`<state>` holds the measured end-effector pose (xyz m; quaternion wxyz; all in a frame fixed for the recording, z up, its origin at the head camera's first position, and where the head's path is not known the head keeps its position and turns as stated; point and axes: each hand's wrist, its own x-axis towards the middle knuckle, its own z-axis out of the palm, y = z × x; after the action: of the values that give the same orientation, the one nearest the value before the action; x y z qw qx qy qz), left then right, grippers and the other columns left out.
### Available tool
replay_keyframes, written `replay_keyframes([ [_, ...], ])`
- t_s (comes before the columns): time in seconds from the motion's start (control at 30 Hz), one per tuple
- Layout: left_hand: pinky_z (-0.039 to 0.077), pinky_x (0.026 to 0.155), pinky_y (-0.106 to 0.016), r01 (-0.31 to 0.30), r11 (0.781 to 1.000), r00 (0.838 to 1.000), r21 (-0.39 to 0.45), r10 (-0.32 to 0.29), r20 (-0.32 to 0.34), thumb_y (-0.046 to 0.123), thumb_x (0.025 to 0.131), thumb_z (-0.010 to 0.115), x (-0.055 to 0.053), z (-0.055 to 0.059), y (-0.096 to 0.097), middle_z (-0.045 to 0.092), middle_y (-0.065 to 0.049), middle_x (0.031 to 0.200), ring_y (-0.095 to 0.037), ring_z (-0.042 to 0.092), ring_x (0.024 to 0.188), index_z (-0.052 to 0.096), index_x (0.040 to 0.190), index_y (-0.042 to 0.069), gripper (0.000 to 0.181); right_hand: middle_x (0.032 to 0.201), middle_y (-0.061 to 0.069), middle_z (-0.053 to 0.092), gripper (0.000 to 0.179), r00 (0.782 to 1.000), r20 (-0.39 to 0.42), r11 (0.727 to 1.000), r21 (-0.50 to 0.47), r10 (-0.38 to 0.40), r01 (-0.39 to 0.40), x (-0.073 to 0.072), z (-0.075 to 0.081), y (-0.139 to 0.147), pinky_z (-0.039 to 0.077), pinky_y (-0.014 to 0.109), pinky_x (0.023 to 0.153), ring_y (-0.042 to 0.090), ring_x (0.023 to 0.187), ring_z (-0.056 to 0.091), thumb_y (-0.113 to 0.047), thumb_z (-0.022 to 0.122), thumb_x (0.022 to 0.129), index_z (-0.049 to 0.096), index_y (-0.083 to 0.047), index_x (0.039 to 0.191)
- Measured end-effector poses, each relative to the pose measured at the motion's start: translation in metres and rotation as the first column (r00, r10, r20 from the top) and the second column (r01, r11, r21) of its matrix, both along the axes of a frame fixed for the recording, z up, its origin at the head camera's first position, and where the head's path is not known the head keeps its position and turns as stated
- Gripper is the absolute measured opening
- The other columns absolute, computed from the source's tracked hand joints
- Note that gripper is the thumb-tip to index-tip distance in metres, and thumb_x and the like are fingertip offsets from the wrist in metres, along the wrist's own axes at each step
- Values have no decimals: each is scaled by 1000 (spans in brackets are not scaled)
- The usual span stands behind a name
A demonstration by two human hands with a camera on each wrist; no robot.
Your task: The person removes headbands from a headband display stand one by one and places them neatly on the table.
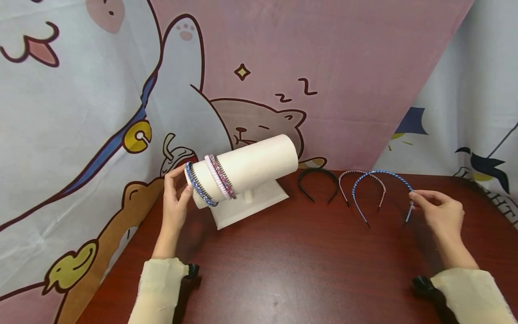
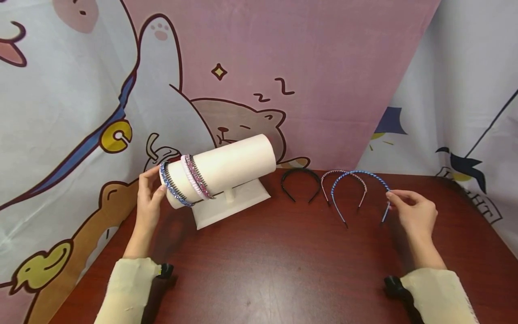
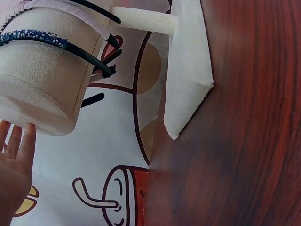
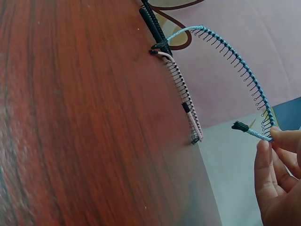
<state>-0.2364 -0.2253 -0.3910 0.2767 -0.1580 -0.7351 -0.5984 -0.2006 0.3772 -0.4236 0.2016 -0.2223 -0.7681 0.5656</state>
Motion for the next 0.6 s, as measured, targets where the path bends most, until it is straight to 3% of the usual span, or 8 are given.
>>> replay_keyframes([
  [0.6,41,105,-18,5,1000,1000,8,-5,-18,10,90,55,0,0,0,46,-8,147,-13,44,133,42,143,1,55,60,-33,61,9,997,75,999,49,-22,19,3,4,22,42,14,47,-9,52,62,-32,72,89,69,-38,82],
])
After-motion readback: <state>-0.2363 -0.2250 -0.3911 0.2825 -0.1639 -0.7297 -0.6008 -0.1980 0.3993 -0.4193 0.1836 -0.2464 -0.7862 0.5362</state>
